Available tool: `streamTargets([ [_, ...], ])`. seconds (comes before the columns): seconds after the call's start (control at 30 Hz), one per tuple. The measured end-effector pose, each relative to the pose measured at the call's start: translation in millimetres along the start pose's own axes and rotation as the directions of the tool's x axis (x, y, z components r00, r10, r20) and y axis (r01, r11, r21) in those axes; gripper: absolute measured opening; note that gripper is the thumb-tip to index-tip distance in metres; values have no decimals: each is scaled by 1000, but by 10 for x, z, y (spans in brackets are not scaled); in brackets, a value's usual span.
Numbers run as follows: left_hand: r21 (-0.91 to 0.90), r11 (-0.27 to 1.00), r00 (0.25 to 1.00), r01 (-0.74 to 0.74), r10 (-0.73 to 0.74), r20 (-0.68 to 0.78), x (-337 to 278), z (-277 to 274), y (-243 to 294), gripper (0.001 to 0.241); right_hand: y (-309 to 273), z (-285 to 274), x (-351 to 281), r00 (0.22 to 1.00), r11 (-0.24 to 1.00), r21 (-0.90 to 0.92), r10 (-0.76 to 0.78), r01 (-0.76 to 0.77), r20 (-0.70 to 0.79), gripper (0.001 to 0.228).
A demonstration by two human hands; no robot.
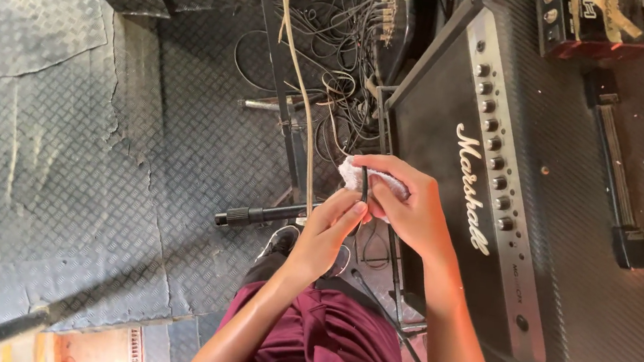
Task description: Cleaning a guitar amplifier and an electronic DI box using a white cloth.
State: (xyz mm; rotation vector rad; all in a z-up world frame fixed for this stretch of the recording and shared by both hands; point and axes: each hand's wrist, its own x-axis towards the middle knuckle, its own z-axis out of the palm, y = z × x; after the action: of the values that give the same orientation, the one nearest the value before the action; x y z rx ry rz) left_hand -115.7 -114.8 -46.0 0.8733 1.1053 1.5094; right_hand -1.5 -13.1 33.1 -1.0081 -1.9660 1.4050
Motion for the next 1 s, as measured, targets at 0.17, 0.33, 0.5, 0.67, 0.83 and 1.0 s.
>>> streamTargets([
  [0.17, 6, 1000, 999, -18, 18, -28, 5, 10, 33, 25, -9, 39, 45, 1000, 1000, 10, -9, 9, -22, 31],
  [0.33, 29, 999, 997, -41, 43, -59, -5, 46, 227, 27, 96, -10, 64, 999, 996, -86, -16, 14, -28, 26],
  [0.5, 63, 997, 996, -36, 41, -80, -30, 11, 157, 26, -58, 17, 87, 999, 999, -46, 4, -3, 35, 23],
  [0.67, 79, 996, 994, -50, 58, -96, -63, 45, 230, 26, -130, -34, 83, 999, 984, -180, 6, 2, 45, 18],
  [0.83, 57, 998, 987, -35, 43, -152, -133, -22, 291, 27, 50, -195, 144, 998, 945, -328, 26, -6, 56, 20],
  [1.0, 48, 997, 986, -67, 74, -150, -214, -169, 202, 26, -174, -84, 55, 949, 970, -230, 138, -72, 283, 26],
])
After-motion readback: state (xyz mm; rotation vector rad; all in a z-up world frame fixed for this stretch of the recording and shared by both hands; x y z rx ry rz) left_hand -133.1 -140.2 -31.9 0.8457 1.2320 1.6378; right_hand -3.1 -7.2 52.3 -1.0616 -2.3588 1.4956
